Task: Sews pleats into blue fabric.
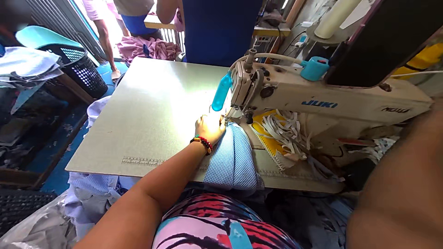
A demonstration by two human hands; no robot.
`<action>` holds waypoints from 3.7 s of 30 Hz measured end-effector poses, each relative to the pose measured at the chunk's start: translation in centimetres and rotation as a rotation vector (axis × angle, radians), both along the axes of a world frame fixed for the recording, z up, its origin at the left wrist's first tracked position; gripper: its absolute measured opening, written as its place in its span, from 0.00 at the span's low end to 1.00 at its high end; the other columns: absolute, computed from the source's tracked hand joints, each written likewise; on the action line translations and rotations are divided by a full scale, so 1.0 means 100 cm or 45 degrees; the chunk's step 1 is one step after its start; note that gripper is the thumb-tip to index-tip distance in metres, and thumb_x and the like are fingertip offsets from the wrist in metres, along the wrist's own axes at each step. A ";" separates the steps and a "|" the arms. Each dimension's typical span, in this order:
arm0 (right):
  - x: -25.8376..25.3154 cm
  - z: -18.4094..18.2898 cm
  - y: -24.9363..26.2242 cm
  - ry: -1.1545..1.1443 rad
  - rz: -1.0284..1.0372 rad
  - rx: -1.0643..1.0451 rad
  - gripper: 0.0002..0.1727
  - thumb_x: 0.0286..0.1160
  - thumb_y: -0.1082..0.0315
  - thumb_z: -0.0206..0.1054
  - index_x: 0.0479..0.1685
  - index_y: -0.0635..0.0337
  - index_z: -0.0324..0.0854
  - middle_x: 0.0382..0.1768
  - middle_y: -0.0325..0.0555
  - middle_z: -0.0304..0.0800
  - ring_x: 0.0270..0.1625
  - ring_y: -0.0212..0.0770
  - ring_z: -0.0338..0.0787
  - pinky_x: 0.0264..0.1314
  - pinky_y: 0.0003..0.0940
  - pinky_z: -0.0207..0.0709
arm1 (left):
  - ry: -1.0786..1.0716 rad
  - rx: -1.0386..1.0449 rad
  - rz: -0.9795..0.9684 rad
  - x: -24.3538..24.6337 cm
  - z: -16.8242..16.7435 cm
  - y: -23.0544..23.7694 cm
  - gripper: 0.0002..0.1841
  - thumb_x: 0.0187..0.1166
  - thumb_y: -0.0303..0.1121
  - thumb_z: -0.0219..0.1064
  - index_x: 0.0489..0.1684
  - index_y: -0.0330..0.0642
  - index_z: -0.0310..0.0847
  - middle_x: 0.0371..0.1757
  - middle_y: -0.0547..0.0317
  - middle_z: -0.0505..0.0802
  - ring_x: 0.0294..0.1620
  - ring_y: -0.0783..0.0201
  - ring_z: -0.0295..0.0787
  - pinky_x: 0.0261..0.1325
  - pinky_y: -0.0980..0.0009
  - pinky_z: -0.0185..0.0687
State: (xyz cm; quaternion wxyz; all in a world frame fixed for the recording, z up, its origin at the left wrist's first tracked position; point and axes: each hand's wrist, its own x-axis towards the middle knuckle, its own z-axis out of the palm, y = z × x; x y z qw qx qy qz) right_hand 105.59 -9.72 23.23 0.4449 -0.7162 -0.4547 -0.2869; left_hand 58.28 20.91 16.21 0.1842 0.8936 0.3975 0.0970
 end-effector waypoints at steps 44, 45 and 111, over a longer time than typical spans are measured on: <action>-0.441 -0.032 0.098 1.161 0.475 -1.221 0.22 0.85 0.63 0.61 0.70 0.67 0.72 0.47 0.57 0.90 0.48 0.50 0.90 0.58 0.51 0.82 | 0.025 0.269 -0.291 -0.170 0.002 -0.006 0.27 0.86 0.47 0.62 0.76 0.35 0.79 0.82 0.35 0.78 0.88 0.33 0.64 0.89 0.35 0.51; -0.447 -0.032 0.098 1.168 0.515 -1.193 0.24 0.85 0.60 0.63 0.72 0.67 0.71 0.45 0.56 0.90 0.46 0.49 0.90 0.56 0.50 0.82 | -0.125 0.269 -0.271 -0.162 0.008 -0.017 0.20 0.84 0.36 0.66 0.67 0.32 0.85 0.75 0.35 0.84 0.82 0.35 0.73 0.85 0.39 0.62; -0.468 -0.061 0.056 0.578 0.240 -0.912 0.20 0.81 0.70 0.62 0.68 0.64 0.87 0.47 0.61 0.92 0.50 0.56 0.92 0.56 0.51 0.85 | -0.350 -0.198 -0.755 -0.137 0.015 -0.139 0.15 0.88 0.36 0.59 0.49 0.39 0.93 0.49 0.49 0.96 0.57 0.50 0.93 0.63 0.47 0.85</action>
